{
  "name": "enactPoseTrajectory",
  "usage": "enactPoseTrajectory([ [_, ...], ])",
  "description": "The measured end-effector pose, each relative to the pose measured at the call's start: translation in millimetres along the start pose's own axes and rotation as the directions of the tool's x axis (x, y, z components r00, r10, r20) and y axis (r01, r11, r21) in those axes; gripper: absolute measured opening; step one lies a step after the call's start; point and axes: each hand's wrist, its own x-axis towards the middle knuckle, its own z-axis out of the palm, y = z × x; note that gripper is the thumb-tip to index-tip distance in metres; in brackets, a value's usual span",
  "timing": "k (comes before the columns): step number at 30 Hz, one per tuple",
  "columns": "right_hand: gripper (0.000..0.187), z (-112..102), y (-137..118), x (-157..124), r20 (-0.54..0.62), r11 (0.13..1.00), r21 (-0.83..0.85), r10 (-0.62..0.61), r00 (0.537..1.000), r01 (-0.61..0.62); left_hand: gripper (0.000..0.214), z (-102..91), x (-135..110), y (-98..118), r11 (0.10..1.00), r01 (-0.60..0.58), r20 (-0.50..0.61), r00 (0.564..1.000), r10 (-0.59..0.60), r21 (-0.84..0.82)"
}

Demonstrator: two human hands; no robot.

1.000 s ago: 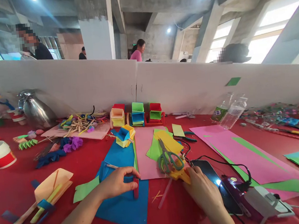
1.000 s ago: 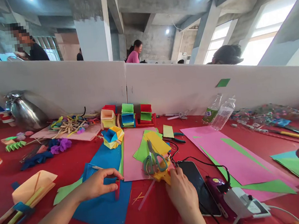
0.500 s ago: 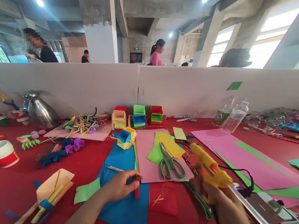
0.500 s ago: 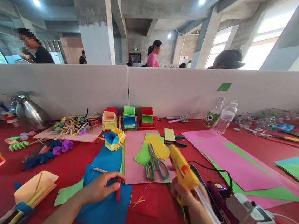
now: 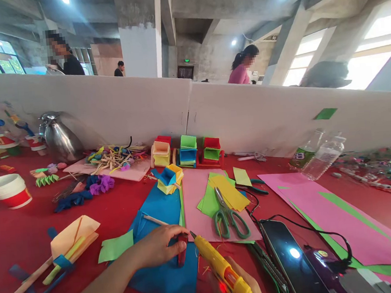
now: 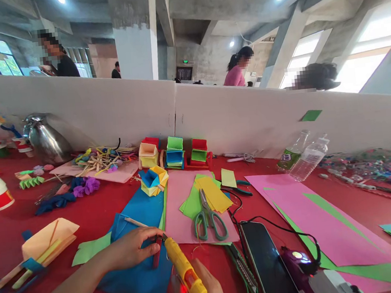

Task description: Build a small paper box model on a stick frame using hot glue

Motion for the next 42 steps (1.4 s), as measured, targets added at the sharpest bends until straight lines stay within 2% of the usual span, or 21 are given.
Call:
enactPoseTrajectory([
  [10,0.035,1.0,-0.3,-1.3,0.034,0.998,-0.050,0.036,0.999,-0.035,0.038,-2.3,-4.1,3.6,0.999,-0.033,0.021,0.999,0.033,0.019],
  [25,0.031,-1.8,-5.1,1.8,0.104,0.997,-0.075,0.031,0.994,-0.024,0.040,-4.4,-4.1,4.3,0.998,-0.047,0.036,0.998,0.045,0.050],
  [30,0.030,-2.0,-5.9,2.3,0.098,0.997,-0.073,0.003,0.995,0.004,0.040,-4.5,-4.5,4.9,0.998,-0.047,0.032,0.998,0.046,0.051],
  [42,0.036,-4.9,-2.2,1.6,0.092,0.993,-0.120,0.022,0.996,-0.011,0.039,-5.6,-4.5,5.2,0.997,-0.058,0.039,0.998,0.057,0.046],
])
